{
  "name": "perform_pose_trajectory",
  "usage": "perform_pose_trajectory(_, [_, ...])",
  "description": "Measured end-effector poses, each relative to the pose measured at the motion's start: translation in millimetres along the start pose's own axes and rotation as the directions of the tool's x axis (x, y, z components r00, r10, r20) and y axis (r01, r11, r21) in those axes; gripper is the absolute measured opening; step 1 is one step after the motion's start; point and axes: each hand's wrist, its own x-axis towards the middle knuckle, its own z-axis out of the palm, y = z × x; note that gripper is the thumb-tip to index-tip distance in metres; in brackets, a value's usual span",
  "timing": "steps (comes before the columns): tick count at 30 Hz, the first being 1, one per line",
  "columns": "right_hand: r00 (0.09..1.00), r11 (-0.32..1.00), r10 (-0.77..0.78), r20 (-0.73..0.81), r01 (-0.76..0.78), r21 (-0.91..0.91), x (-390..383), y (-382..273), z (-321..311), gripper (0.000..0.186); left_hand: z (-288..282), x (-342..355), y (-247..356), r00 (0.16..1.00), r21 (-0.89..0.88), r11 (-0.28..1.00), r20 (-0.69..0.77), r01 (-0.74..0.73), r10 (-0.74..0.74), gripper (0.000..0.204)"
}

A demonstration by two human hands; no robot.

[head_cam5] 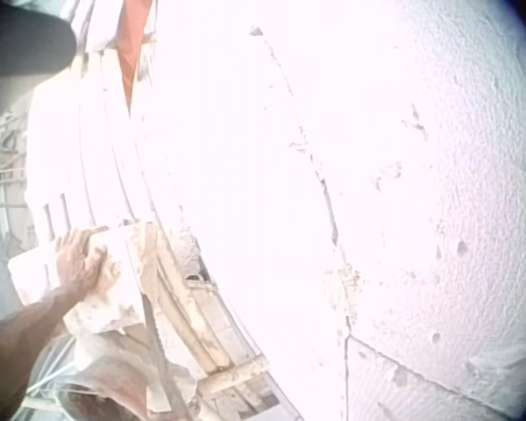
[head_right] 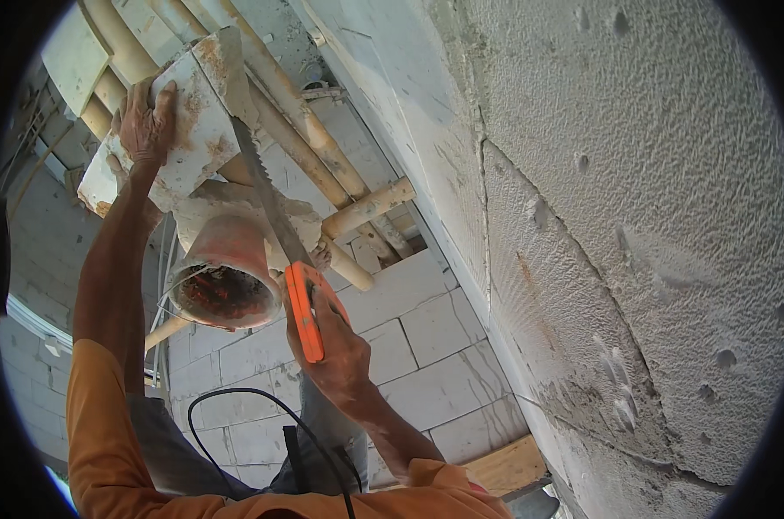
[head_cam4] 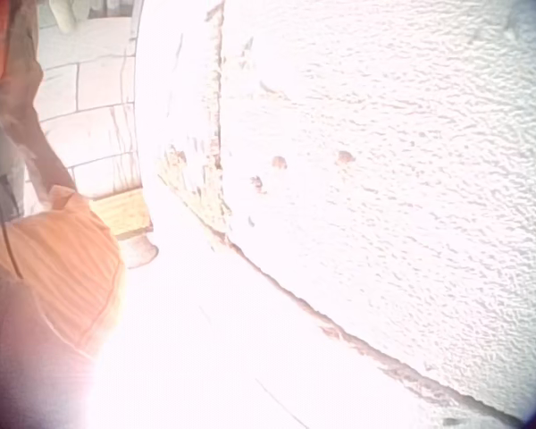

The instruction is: The person saws a light concrete block to size and then applies mortar from a bucket with a trowel before placing it onto the top of a wall.

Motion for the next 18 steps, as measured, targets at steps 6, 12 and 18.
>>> perform_pose_trajectory(6, [0.911,0.930,0.347,0.223,-0.304,-0.205,28.4,23.6,24.4,0.048,6.6,-1.3,11.7,1.000,-0.036,0.999,0.013,-0.006,0.007,0.052])
perform_pose_trajectory(12, [0.944,0.956,0.287,0.165,-0.293,0.016,-94.9,44.6,-64.6,0.054,1.6,1.4,9.4,1.000,-0.014,1.000,-0.014,0.000,0.000,0.053])
perform_pose_trajectory(18, [0.961,0.954,0.243,0.131,-0.261,0.150,-101.8,62.3,-54.3,0.055,1.1,2.8,13.4,1.000,0.000,1.000,-0.003,0.022,-0.022,0.052])
